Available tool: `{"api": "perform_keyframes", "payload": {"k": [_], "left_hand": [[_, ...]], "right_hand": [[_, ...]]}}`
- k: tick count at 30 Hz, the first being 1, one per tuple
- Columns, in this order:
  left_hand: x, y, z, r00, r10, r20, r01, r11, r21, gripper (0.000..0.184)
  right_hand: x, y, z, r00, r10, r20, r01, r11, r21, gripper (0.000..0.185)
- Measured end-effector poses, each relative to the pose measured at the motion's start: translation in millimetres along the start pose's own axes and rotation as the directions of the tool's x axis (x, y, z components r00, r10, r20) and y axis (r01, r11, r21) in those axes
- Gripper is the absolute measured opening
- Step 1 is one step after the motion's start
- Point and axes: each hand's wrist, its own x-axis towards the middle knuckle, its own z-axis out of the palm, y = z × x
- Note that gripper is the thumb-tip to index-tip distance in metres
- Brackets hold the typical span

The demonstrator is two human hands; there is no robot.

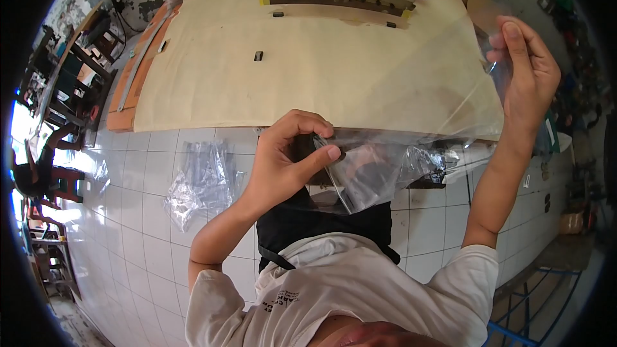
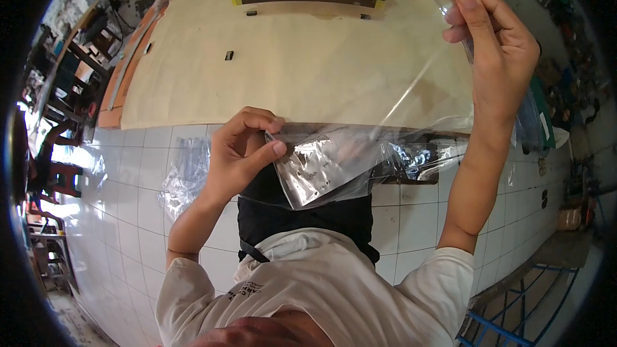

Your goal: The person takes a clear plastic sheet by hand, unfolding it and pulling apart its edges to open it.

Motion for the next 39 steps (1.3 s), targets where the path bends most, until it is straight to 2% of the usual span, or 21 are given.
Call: {"api": "perform_keyframes", "payload": {"k": [2,3,5,6,8,12,14,18,20,21,23,27,29,33,35,36,38,39], "left_hand": [[2,-5,-6,0.985,0.109,0.134,-0.11,0.994,0.004,0.019],[2,-3,-6,0.985,0.11,0.136,-0.111,0.994,0.004,0.019],[2,5,-5,0.98,0.022,0.199,-0.007,0.997,-0.077,0.016],[3,7,-7,0.979,0.022,0.201,-0.006,0.997,-0.077,0.016],[7,12,-14,0.94,0.063,0.336,-0.061,0.998,-0.016,0.017],[10,27,-13,0.93,0.017,0.366,-0.009,1.0,-0.022,0.019],[13,35,-15,0.896,0.048,0.441,-0.117,0.985,0.129,0.023],[15,51,-13,0.916,0.034,0.399,-0.145,0.957,0.252,0.024],[20,57,-18,0.801,0.133,0.583,-0.42,0.819,0.39,0.026],[20,61,-17,0.801,0.134,0.584,-0.421,0.819,0.39,0.026],[20,67,-14,0.818,0.152,0.554,-0.504,0.655,0.563,0.028],[26,70,-16,0.795,0.118,0.595,-0.543,0.575,0.612,0.027],[26,70,-16,0.814,0.178,0.553,-0.568,0.449,0.69,0.027],[28,65,-18,0.83,0.179,0.528,-0.543,0.474,0.693,0.024],[32,59,-19,0.774,0.186,0.606,-0.511,0.749,0.422,0.018],[33,53,-19,0.773,0.185,0.606,-0.51,0.749,0.422,0.018],[35,45,-19,0.694,0.201,0.691,-0.439,0.88,0.184,0.015],[36,45,-19,0.693,0.201,0.693,-0.438,0.88,0.183,0.015]], "right_hand": [[1,0,1,1.0,0.016,0.004,-0.016,1.0,0.0,0.018],[1,1,2,1.0,0.016,0.002,-0.016,1.0,0.0,0.018],[1,1,4,1.0,-0.007,-0.007,0.007,1.0,0.011,0.019],[1,0,4,1.0,-0.006,-0.008,0.006,1.0,0.011,0.019],[2,0,2,1.0,0.005,0.024,-0.005,0.999,0.036,0.019],[3,-1,1,1.0,0.016,0.019,-0.017,0.998,0.056,0.019],[4,-2,1,1.0,-0.013,0.008,0.013,0.999,0.048,0.019],[5,-9,-6,1.0,0.002,-0.018,-0.001,1.0,0.03,0.018],[5,-13,-9,1.0,0.006,0.006,-0.006,0.998,0.06,0.018],[4,-15,-9,1.0,0.006,0.005,-0.006,0.998,0.06,0.018],[3,-19,-11,1.0,-0.006,-0.011,0.007,0.998,0.057,0.019],[4,-20,-17,0.998,-0.049,-0.025,0.05,0.998,0.027,0.019],[4,-19,-23,0.999,-0.05,-0.009,0.051,0.998,0.044,0.02],[3,-19,-28,0.999,-0.032,-0.031,0.032,0.999,0.017,0.02],[2,-18,-28,0.998,-0.056,-0.017,0.057,0.997,0.048,0.02],[2,-17,-28,0.998,-0.055,-0.017,0.056,0.997,0.048,0.02],[1,-17,-28,0.998,-0.069,0.004,0.069,0.997,0.036,0.021],[1,-17,-28,0.998,-0.068,0.003,0.068,0.997,0.035,0.021]]}}
